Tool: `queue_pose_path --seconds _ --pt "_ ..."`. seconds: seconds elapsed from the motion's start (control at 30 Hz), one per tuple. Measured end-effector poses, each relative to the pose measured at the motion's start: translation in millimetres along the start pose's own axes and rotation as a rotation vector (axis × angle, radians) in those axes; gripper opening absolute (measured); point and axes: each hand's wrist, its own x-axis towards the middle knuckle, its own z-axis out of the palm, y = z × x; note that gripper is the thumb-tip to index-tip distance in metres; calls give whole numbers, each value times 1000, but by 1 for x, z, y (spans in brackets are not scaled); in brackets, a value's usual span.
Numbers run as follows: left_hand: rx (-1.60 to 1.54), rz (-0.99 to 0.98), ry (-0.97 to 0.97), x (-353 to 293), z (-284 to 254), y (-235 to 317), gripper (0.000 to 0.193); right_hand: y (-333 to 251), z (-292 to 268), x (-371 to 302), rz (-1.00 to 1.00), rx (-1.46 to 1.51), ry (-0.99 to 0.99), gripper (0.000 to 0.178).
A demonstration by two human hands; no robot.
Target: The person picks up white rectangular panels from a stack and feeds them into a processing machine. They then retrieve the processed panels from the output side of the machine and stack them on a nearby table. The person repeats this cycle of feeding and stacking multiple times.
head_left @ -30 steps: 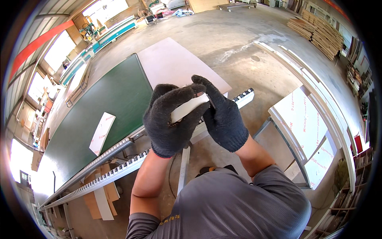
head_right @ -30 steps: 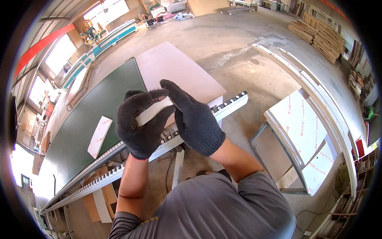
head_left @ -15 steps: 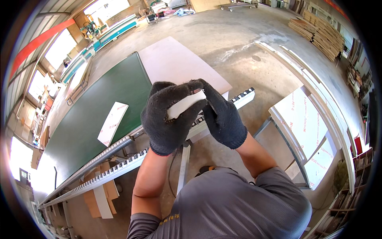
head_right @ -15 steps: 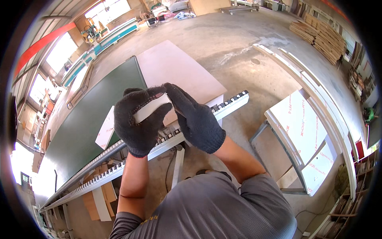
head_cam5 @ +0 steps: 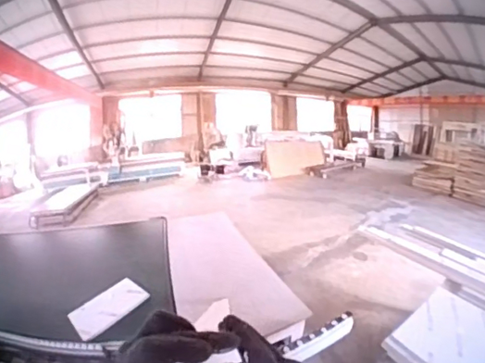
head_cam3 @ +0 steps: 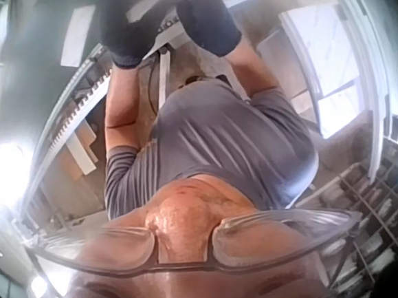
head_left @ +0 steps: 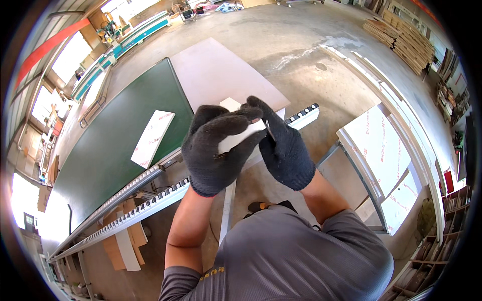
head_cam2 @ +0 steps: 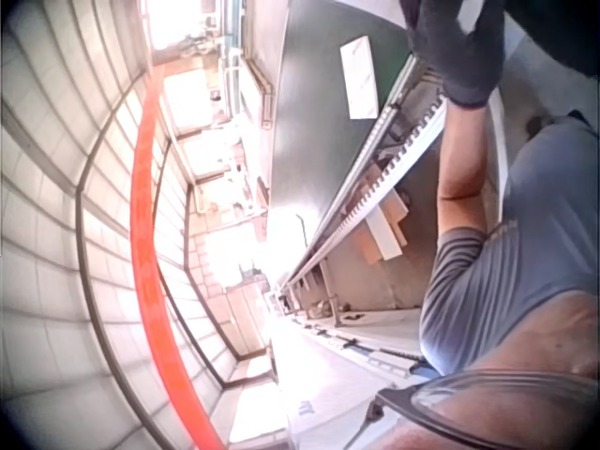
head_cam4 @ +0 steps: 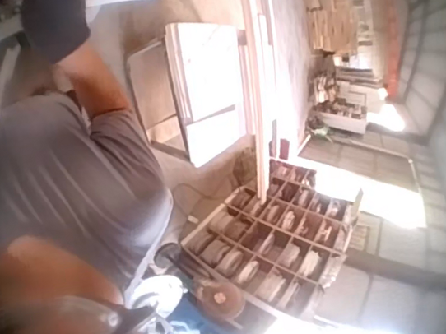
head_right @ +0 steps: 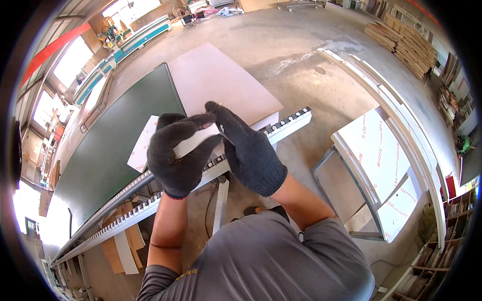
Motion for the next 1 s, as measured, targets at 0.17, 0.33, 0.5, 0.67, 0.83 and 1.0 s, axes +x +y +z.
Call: queue_pose_path --seconds 0.17,0.33,0.5,0.67,0.83,1.0 --pt "-7 -60 -22 -4 -3 -4 43 0 1 0 53 40 3 59" --pt "169 -9 -86 -15 -18 4 36 22 12 1 -100 -28 -8 60" --pt "186 176 -355 -26 -49 37 30 164 95 -24 937 1175 240 36" --pt "149 3 -394 -53 -84 44 30 196 180 -18 1066 1766 10 47" --pt "217 -206 -412 -94 -112 55 26 262 278 -35 600 1083 -146 41" --pt "315 -513 -85 -133 -147 77 27 183 282 33 453 1135 -196 42"
